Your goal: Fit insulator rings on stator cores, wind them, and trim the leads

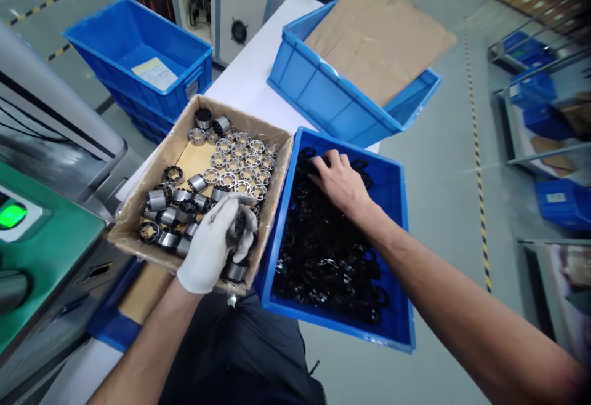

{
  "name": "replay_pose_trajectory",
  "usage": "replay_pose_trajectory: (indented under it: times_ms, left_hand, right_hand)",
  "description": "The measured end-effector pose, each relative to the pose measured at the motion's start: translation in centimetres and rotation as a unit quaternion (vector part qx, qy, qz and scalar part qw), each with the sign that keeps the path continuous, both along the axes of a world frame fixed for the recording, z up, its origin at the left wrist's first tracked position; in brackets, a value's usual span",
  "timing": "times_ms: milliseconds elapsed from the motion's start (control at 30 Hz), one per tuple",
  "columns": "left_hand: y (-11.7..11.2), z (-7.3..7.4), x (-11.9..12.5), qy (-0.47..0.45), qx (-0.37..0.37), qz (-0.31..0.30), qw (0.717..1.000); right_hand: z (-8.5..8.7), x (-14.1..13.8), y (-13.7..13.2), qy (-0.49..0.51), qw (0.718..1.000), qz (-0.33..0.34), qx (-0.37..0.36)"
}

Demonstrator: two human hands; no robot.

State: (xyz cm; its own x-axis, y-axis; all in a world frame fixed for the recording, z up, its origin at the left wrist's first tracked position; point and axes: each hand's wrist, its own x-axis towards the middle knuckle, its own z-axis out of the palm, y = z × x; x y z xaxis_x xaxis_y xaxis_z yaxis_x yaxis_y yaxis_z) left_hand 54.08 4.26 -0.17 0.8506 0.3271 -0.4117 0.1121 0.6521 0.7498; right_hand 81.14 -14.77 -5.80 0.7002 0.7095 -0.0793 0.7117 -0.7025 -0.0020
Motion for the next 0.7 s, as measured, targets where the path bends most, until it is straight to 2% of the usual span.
replay_pose_trajectory:
  times_ms: [200, 300, 400, 500, 600, 633, 700]
  left_hand:
    - [0.0, -0.3, -0.1, -0.014, 0.012, -0.01, 1.0]
    - [0.1, -0.4, -0.1, -0.011, 0.009, -0.01, 1.0]
    - [0.1, -0.4, -0.1, -0.003, -0.004, 0.001, 1.0]
    - [0.0, -0.1, -0.1, -0.011, -0.02, 0.038, 0.999]
    - [-0.2, 0.1, -0.2, -0.015, -0.022, 0.046, 0.999]
    - [-0.4, 0.1, -0.2, -0.012, -0.017, 0.038, 0.999]
    - [-0.6, 0.0, -0.2, 0.001, 0.013, 0.025, 1.0]
  right_hand:
    - [1.0, 0.6, -0.7, 0.03, 0.998, -0.011, 0.052]
    - [1.4, 0.2, -0.8, 0.043, 0.991, -0.033, 0.122]
    - [1.6, -1.1, -1.2, 0.047, 0.97, -0.086, 0.225]
    - [1.8, -3.7, -1.0, 0.097, 0.935, -0.13, 0.314]
    - [3.1, -7.9, 0.4, 0.228, 0.898, -0.112, 0.359]
    - [3.7, -9.4, 1.1, 0.291, 0.877, -0.092, 0.371]
    - [5.3, -12.2, 2.6, 0.44, 0.804, -0.043, 0.397]
